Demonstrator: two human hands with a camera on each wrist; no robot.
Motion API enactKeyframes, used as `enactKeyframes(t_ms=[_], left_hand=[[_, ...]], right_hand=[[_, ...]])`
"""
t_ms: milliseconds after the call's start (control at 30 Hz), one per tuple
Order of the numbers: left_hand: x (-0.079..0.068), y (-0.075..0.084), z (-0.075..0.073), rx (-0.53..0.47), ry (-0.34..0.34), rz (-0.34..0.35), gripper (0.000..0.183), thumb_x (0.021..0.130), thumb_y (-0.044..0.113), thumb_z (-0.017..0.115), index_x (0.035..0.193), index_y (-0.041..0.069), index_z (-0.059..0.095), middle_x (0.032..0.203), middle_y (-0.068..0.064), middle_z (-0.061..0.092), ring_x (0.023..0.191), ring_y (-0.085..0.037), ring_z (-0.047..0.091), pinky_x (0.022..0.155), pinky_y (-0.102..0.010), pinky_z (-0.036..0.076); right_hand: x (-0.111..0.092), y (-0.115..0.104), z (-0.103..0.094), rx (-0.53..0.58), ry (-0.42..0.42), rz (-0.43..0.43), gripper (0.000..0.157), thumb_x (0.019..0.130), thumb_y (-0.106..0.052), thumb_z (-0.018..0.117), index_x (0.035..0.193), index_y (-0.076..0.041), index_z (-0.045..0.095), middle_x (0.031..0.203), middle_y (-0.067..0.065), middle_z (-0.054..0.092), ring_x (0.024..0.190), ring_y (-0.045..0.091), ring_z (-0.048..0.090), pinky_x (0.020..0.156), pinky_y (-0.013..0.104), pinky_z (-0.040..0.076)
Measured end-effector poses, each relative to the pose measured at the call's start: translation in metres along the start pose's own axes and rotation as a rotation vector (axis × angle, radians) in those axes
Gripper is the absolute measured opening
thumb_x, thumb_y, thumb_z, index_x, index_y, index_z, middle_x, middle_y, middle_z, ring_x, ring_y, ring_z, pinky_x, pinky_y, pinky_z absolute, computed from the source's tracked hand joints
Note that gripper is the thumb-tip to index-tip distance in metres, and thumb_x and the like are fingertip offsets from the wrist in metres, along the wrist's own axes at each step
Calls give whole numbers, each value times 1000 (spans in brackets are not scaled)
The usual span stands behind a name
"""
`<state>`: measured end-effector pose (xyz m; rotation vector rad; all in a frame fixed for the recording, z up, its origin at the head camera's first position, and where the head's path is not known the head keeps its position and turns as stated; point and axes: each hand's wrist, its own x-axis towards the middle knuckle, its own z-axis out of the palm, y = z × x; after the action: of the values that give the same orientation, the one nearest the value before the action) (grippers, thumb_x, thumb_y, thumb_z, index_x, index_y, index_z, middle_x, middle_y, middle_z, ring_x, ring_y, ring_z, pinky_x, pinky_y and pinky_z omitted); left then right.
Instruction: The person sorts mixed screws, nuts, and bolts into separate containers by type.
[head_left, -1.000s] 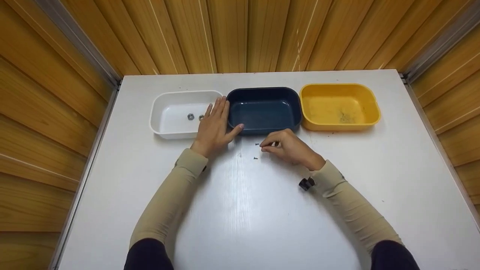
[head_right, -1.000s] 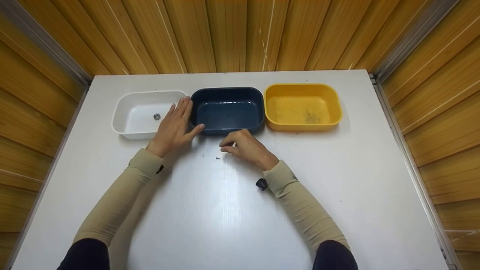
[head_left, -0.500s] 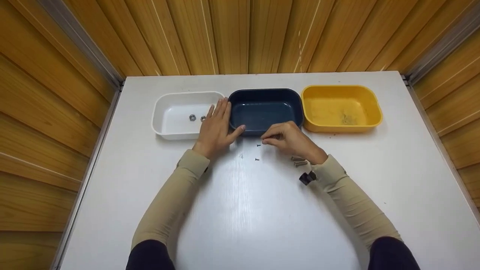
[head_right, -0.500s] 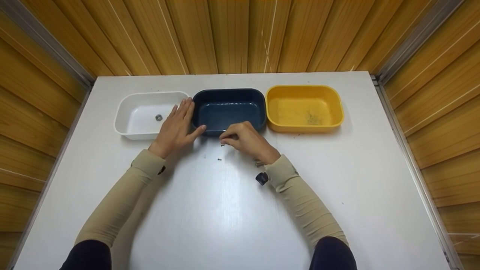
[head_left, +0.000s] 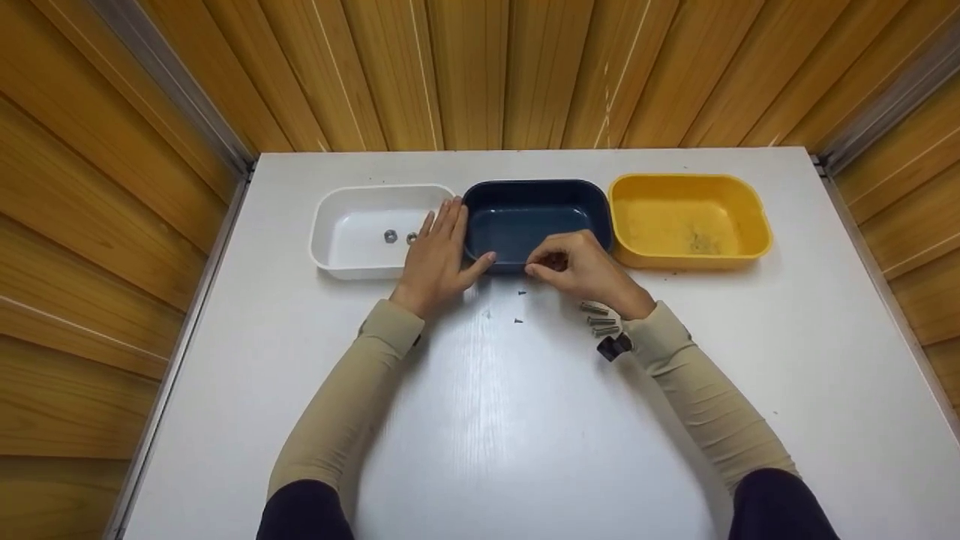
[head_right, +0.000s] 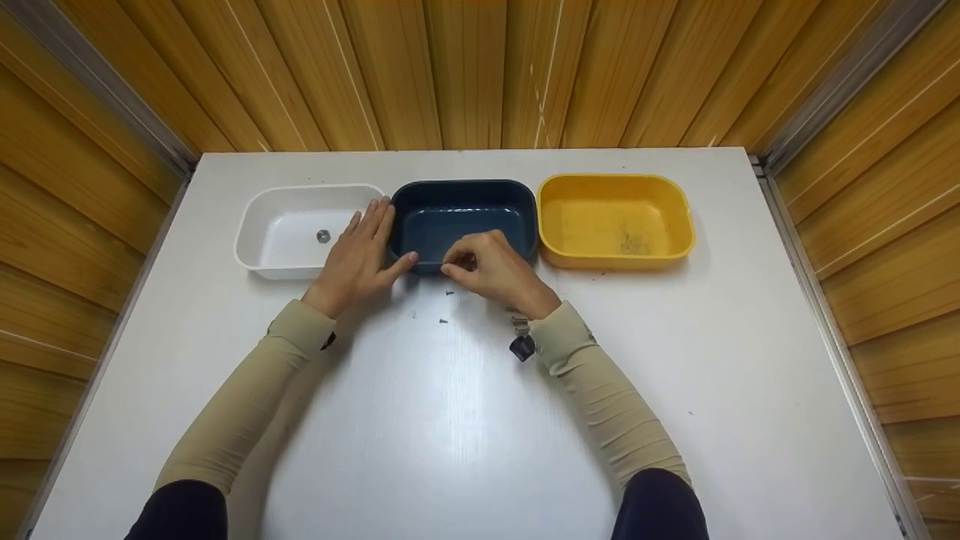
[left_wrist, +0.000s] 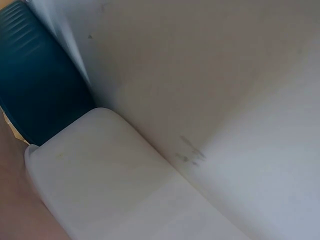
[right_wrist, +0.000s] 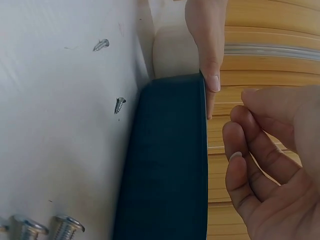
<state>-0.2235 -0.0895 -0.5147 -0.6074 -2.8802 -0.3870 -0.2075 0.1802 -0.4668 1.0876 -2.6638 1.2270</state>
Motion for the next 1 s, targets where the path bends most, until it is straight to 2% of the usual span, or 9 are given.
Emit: enactKeyframes(t_ms=[200,433,667,1000], left_hand=[[-2,0,0,-11,14,-3,99,95,73,36,157,-2,22,165,-18,19,154,-30,14,125,-43,9],[-1,0,0,-4,6,-1,100,94,74,35,158,-1,21,166,-17,18,154,-29,12,126,-42,8],[0,0,0,-4,-17,-9,100,94,75,34,158,0,18,166,-16,16,155,-28,10,126,-41,7],[1,0,0,-8,-23,-4,98,95,73,35,158,-1,18,166,-17,15,155,-28,10,126,-42,7]], right_hand=[[7,3,0,1,10,19,4,90,-20,77,90,-17,80,82,-8,71,67,12,58,59,23,48],[18,6,1,10,50,6,6,89,-20,78,90,-15,80,83,-5,73,70,11,60,63,40,53],[29,11,2,-7,67,32,11,91,-24,75,95,-15,79,87,-6,73,71,14,62,63,26,50],[47,26,10,-19,121,23,15,92,-22,75,99,-10,80,89,-3,72,72,12,60,64,24,49]])
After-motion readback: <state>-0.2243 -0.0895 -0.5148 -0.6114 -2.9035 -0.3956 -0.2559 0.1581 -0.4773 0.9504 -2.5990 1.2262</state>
